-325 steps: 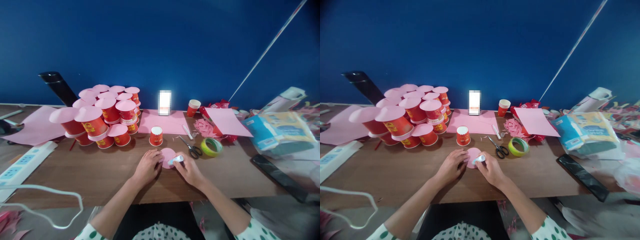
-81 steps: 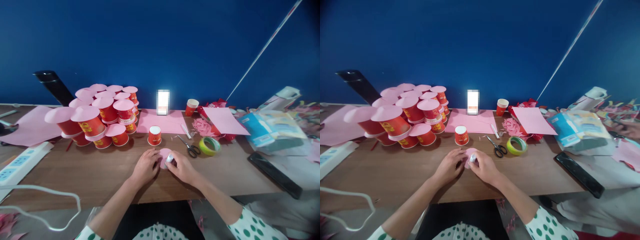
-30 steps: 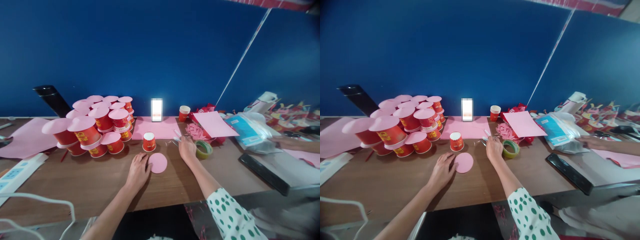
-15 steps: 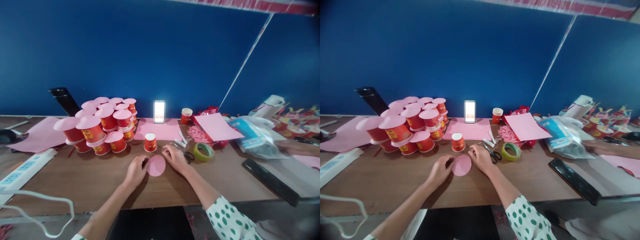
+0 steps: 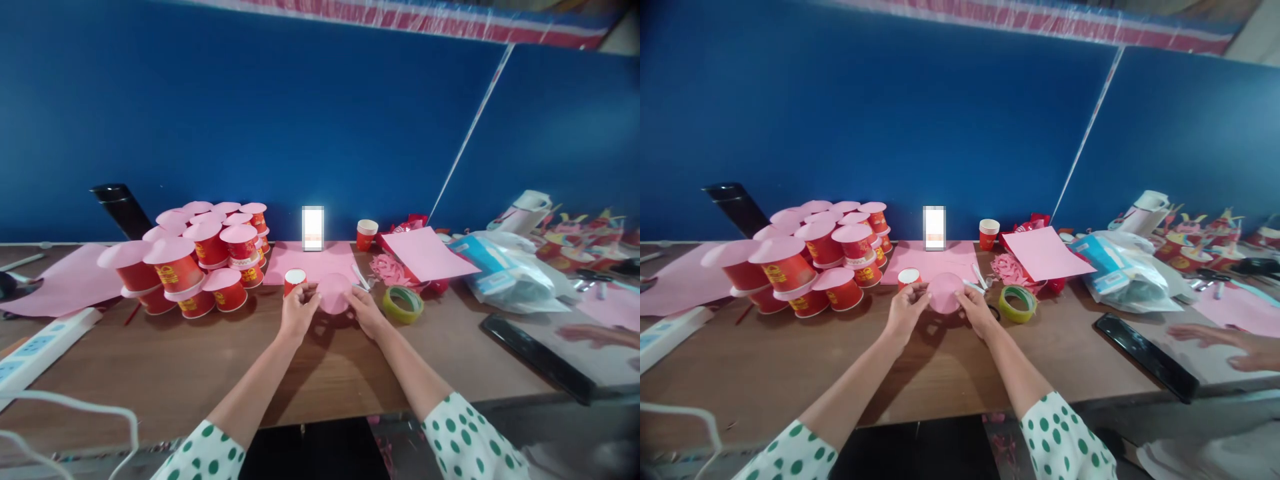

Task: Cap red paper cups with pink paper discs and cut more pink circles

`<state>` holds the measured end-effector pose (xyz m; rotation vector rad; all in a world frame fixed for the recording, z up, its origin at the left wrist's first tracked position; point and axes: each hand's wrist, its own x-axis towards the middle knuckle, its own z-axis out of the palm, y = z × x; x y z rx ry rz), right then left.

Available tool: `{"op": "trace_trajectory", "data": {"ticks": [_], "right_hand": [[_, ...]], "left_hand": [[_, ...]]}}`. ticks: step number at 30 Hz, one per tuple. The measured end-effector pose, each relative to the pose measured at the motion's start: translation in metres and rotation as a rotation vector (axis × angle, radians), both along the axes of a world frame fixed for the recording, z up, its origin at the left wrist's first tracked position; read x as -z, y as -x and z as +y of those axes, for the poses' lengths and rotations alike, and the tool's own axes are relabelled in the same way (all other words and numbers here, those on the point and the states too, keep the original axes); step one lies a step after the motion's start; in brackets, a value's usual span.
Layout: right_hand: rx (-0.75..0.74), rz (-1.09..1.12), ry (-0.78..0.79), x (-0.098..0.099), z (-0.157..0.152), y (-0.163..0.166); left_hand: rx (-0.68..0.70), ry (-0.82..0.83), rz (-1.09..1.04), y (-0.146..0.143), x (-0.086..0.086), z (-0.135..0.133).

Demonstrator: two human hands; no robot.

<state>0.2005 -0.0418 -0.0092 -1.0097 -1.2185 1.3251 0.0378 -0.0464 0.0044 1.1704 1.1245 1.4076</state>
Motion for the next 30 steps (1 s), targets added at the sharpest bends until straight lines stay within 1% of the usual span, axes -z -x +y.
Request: {"op": "trace_trajectory", "data": {"ticks": [2, 4, 8, 12, 15, 19, 22, 27, 30], "right_hand": [[0.093, 0.059, 0.025, 0.001, 0.002, 0.000], [0.153, 0.090, 0.042, 0.002, 0.004, 0.001], [0.199, 0.089, 0.072, 0.004, 0.008, 0.003], [0.171, 0.074, 0.075, 0.005, 0.009, 0.006], [0.136, 0.053, 0.072, 0.007, 0.009, 0.006], [0.103, 0.013, 0.060, 0.006, 0.008, 0.005], [0.083, -0.055, 0.047, 0.003, 0.007, 0.002], [0.060, -0.125, 0.065, -0.004, 0.004, -0.002], [0.087, -0.121, 0.065, -0.006, 0.003, -0.002]], "left_hand": [[0.039, 0.023, -0.082, -0.006, -0.002, 0.002], [0.090, 0.057, -0.132, -0.006, -0.003, 0.002], [0.204, 0.121, -0.168, 0.002, 0.001, 0.001], [0.240, 0.168, -0.224, 0.003, 0.006, 0.003], [0.260, 0.220, -0.209, -0.001, 0.008, 0.003], [0.235, 0.272, -0.212, -0.003, 0.014, 0.003], [0.220, 0.254, -0.210, -0.002, 0.018, 0.005], [0.167, 0.186, -0.097, 0.000, 0.016, 0.006], [0.199, 0.170, -0.050, 0.000, 0.015, 0.005]]}}
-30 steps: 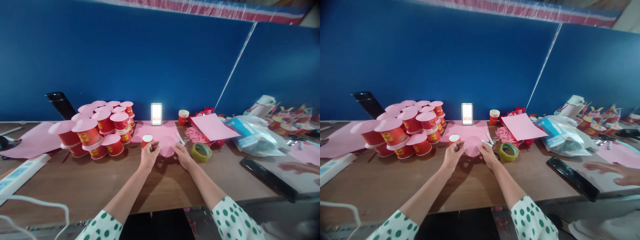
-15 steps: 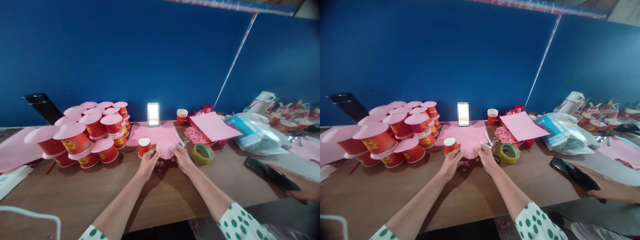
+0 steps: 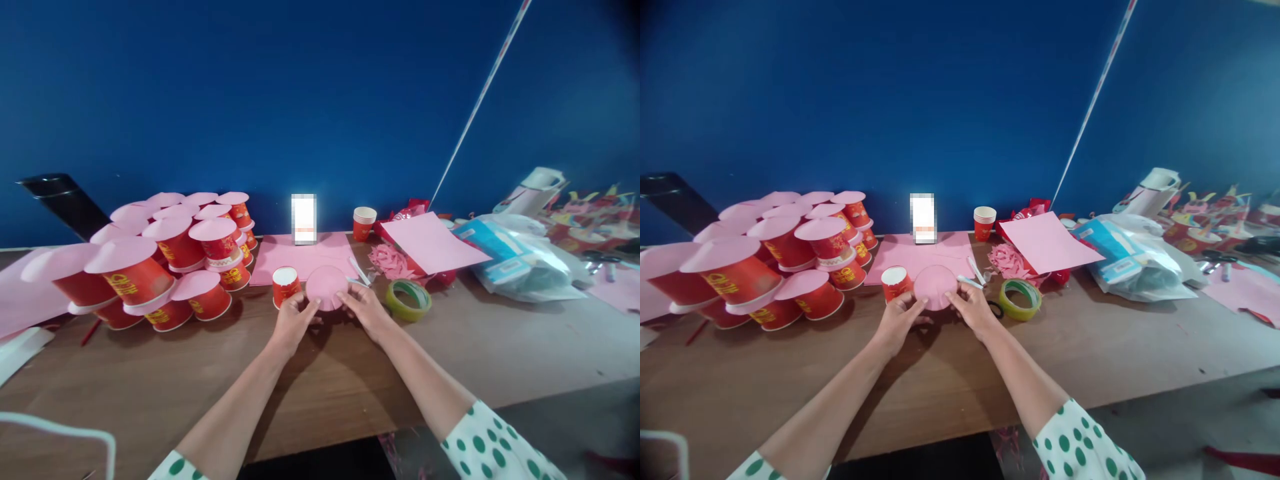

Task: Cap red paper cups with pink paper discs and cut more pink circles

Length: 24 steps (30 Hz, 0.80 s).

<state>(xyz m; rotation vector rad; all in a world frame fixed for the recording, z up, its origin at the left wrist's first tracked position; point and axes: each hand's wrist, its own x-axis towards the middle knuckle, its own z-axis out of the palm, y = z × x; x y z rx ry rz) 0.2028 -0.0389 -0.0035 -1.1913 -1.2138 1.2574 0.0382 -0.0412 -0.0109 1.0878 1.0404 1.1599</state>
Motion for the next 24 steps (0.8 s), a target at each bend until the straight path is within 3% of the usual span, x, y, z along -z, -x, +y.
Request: {"op": "trace_trajectory", "data": {"ticks": [8, 16, 24], "right_hand": [[-0.036, 0.188, 0.116, -0.002, -0.001, 0.001], [-0.173, 0.414, 0.260, -0.009, -0.006, -0.001], [-0.141, 0.247, 0.109, -0.013, -0.008, 0.003]], "left_hand": [[-0.053, -0.014, 0.078, 0.000, 0.013, 0.004], [-0.071, 0.012, 0.085, -0.003, 0.010, 0.004], [-0.042, -0.055, 0.091, -0.003, 0.012, 0.002]]}}
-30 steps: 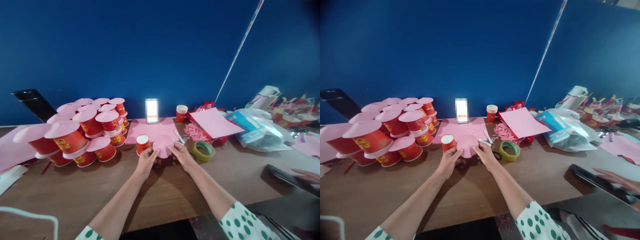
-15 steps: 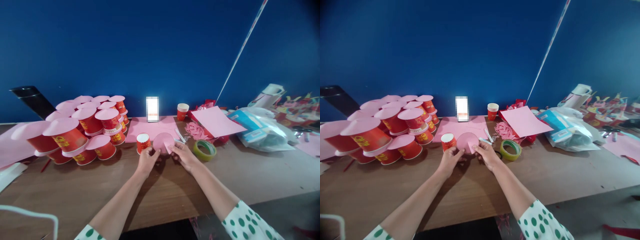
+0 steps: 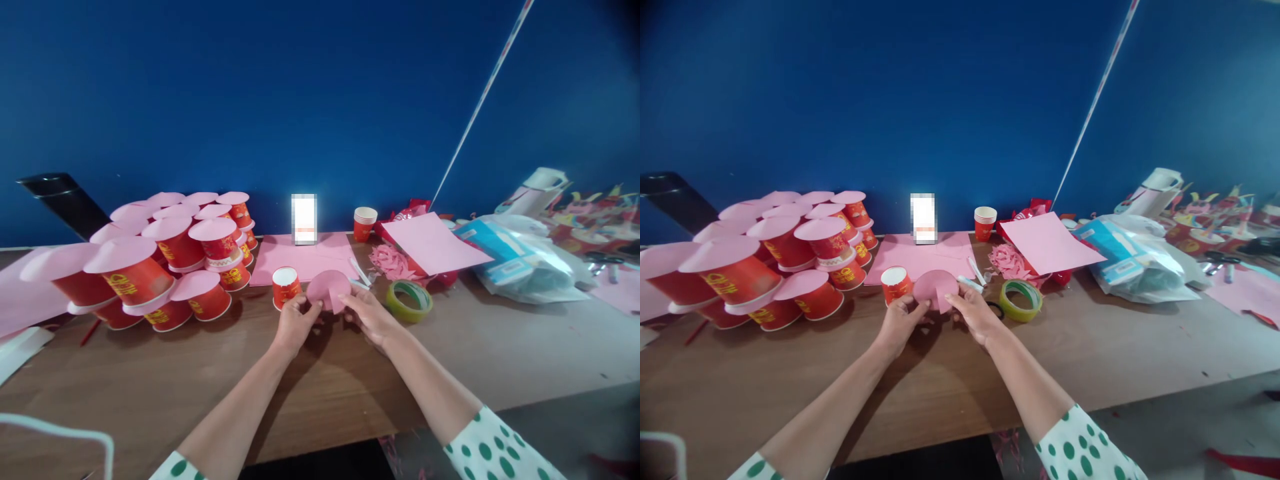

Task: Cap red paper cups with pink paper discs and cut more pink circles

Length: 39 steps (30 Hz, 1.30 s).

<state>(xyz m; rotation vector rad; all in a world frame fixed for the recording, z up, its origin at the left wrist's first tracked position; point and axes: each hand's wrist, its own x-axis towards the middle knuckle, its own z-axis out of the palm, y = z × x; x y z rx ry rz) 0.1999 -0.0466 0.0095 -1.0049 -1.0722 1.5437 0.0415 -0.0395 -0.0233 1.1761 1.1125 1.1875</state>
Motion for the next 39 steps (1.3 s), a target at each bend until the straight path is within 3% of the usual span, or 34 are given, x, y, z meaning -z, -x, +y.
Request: {"op": "trace_trajectory", "data": {"ticks": [6, 13, 19, 25, 30, 39], "right_hand": [[0.127, -0.010, -0.054, 0.001, 0.003, -0.004], [0.065, 0.095, 0.062, -0.001, -0.001, -0.006], [-0.003, 0.172, 0.108, 0.002, -0.001, -0.006], [0.034, 0.202, 0.172, 0.005, 0.003, -0.010], [0.076, 0.164, 0.185, 0.000, 0.002, -0.010], [-0.022, 0.160, 0.197, -0.006, 0.000, -0.014]], "left_hand": [[0.068, 0.019, -0.017, 0.000, -0.001, -0.003], [0.159, 0.101, -0.371, 0.000, -0.017, -0.010], [0.236, 0.209, -0.550, 0.000, -0.021, -0.012], [0.307, 0.277, -0.477, 0.000, -0.017, -0.011], [0.230, 0.286, -0.434, 0.001, -0.014, -0.009], [0.098, 0.317, -0.469, 0.002, -0.017, -0.006]]}}
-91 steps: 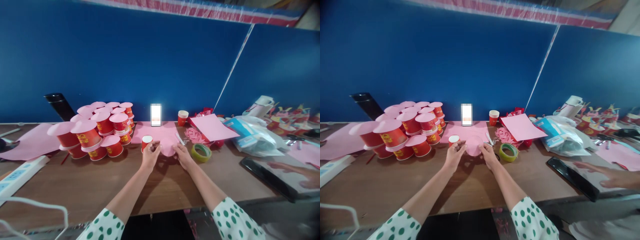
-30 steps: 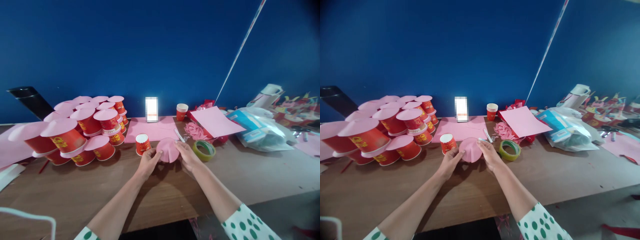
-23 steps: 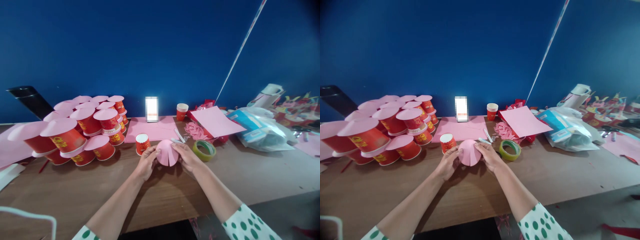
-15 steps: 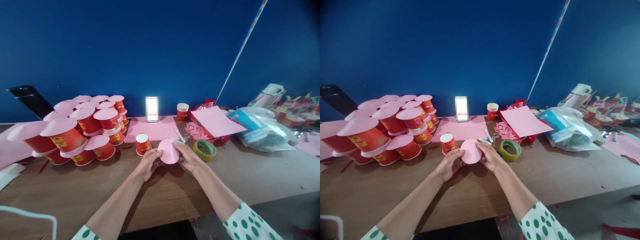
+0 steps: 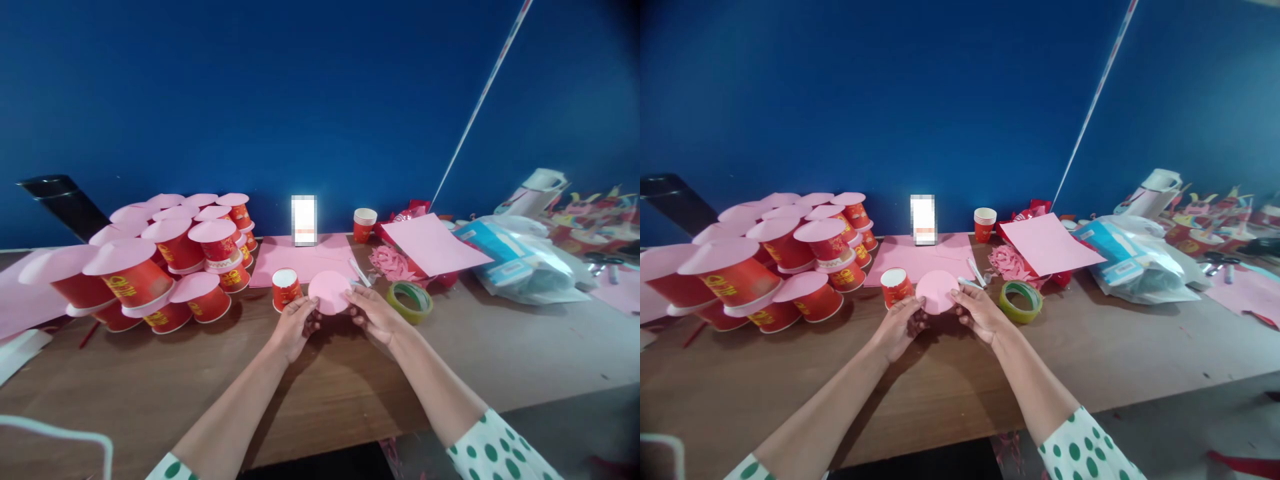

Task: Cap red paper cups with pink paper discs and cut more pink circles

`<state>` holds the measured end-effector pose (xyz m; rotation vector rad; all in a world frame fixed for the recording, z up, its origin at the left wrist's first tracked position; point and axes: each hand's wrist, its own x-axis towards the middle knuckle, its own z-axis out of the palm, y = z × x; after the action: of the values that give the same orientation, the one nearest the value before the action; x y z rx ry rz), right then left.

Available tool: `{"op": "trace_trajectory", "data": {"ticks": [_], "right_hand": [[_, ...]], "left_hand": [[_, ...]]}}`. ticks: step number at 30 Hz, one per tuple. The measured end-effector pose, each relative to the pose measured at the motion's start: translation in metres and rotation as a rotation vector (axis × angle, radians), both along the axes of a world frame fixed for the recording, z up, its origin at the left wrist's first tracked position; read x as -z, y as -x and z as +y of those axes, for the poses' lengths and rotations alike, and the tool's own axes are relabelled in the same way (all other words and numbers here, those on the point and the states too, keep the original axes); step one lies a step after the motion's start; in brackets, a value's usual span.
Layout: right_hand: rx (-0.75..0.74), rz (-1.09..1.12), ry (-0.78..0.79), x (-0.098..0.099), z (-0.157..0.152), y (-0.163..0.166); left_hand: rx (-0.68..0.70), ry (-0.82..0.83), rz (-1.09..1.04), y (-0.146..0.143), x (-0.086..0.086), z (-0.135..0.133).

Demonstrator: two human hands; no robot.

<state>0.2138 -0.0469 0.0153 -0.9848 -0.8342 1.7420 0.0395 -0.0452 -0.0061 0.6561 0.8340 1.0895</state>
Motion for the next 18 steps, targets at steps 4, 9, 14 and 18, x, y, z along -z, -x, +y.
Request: {"op": "trace_trajectory", "data": {"ticks": [4, 9, 14, 18], "right_hand": [[0.017, -0.030, -0.002, 0.0039, 0.0016, 0.0044], [0.108, -0.079, -0.021, 0.0050, 0.0024, 0.0078], [0.071, -0.023, -0.020, 0.0032, 0.0017, 0.0054], [0.058, -0.036, -0.012, 0.0049, 0.0021, 0.0067]], "left_hand": [[-0.026, -0.028, 0.015, -0.0012, 0.0011, 0.0006], [-0.055, -0.066, 0.060, -0.0031, 0.0006, 0.0003], [-0.049, -0.088, 0.113, -0.0038, 0.0019, -0.0005], [-0.057, -0.083, 0.132, -0.0044, 0.0016, 0.0001]]}}
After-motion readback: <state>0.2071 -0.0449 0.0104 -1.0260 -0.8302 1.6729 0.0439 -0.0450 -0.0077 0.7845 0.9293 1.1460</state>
